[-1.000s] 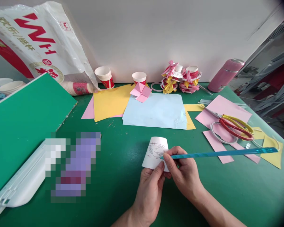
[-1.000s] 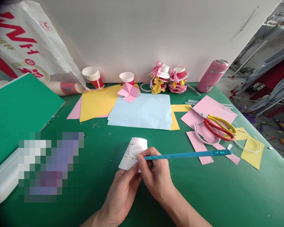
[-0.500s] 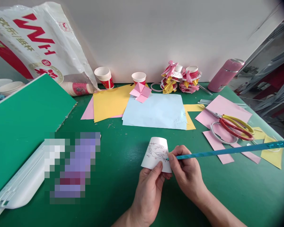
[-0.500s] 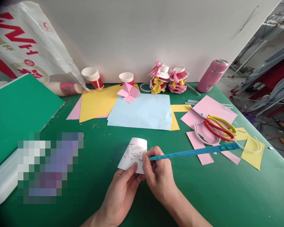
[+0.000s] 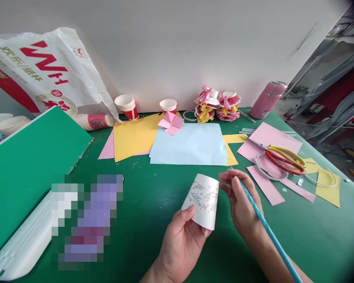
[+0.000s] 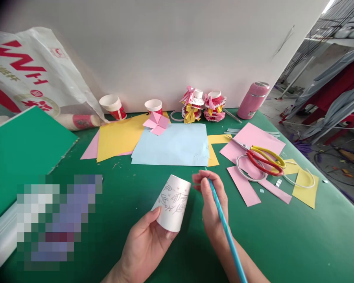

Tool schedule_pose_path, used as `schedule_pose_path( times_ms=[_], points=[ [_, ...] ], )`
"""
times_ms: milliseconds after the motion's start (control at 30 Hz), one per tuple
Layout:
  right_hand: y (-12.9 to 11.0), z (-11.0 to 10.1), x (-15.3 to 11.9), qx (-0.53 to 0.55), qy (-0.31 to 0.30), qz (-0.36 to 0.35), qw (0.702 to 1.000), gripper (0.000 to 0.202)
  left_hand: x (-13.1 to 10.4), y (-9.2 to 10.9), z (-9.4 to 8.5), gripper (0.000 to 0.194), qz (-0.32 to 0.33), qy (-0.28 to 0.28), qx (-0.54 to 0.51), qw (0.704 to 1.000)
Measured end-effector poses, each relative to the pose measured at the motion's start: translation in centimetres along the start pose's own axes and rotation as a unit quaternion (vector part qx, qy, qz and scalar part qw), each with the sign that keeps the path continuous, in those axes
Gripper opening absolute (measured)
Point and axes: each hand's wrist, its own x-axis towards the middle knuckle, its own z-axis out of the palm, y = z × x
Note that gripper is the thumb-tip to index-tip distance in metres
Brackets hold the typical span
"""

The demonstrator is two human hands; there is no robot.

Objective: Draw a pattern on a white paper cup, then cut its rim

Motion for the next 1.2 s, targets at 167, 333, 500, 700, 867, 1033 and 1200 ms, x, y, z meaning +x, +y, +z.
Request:
schedule_pose_path(
  times_ms=[167,333,500,700,867,1033,1200],
  points=[
    [-0.6,0.4,-0.5,0.044,-0.131,0.081,0.987,0.022,-0.5,0.0,-0.1,0.027,-0.036,-0.057,0.004,0.998],
    [-0.4,0.6,-0.9,0.021,-0.128,0.067,0.989,0.019,-0.7,-0.7,-0.4,0.024,0.046,-0.104,0.127,0.985],
    [-0.2,0.6,-0.6,0.025,-0.114,0.092,0.989,0.021,-0.7,-1.3,-0.5,0.017,0.080,-0.047,0.202,0.975],
    [-0.5,-0.2,0.6,0.053,-0.051,0.055,0.996,0.023,0.0,-1.3,-0.3,0.017,0.131,0.018,0.196,0.972],
    [-0.7,-0.4,-0.2,0.009,-0.127,0.051,0.991,0.030,0.2,-1.3,-0.3,0.020,0.131,0.011,0.188,0.973],
    [-1.3,0.6,-1.6,-0.018,-0.180,0.052,0.982,0.013,0.2,-1.6,-0.5,0.018,0.136,0.000,0.178,0.975],
    [-0.7,0.9,-2.2,-0.031,-0.187,0.061,0.980,0.009,0.3,-1.9,-0.7,0.016,0.145,-0.006,0.178,0.973]
  ],
)
